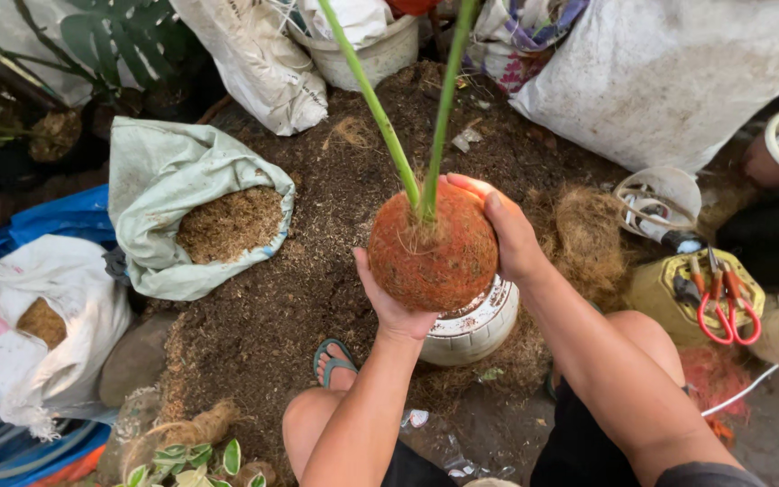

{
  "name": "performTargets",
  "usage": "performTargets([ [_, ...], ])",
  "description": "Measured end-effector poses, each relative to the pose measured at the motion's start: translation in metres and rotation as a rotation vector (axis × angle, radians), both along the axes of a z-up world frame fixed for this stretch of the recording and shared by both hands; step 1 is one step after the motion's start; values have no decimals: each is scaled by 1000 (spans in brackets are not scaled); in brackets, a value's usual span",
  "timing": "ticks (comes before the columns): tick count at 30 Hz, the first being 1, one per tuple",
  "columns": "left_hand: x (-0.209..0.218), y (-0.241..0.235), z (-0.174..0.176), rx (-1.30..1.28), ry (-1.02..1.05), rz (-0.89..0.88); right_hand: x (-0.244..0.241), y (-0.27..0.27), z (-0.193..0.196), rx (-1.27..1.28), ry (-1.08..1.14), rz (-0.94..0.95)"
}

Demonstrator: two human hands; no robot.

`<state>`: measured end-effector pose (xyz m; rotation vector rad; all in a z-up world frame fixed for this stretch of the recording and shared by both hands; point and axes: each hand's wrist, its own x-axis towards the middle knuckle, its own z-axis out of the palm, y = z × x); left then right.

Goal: The person trims excess coconut fiber from a plant root ball using red-handled shears, then places the plant aside. They then gather loose coconut fiber and pack it into a white perforated container.

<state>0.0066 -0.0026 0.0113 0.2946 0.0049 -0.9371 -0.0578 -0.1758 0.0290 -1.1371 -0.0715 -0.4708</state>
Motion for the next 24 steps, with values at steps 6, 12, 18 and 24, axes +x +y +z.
performTargets([
  [6,16,8,-3,178,-175,38,-7,-9,5,-7,54,55],
  [12,8,15,-15,193,-195,158,2,-7,0,-104,73,108],
  [18,31,21,7,358,-333,71,1,-7,5,-6,150,139],
  [24,18,21,17,348,-289,-3,7,0,-8,220,280,235],
])
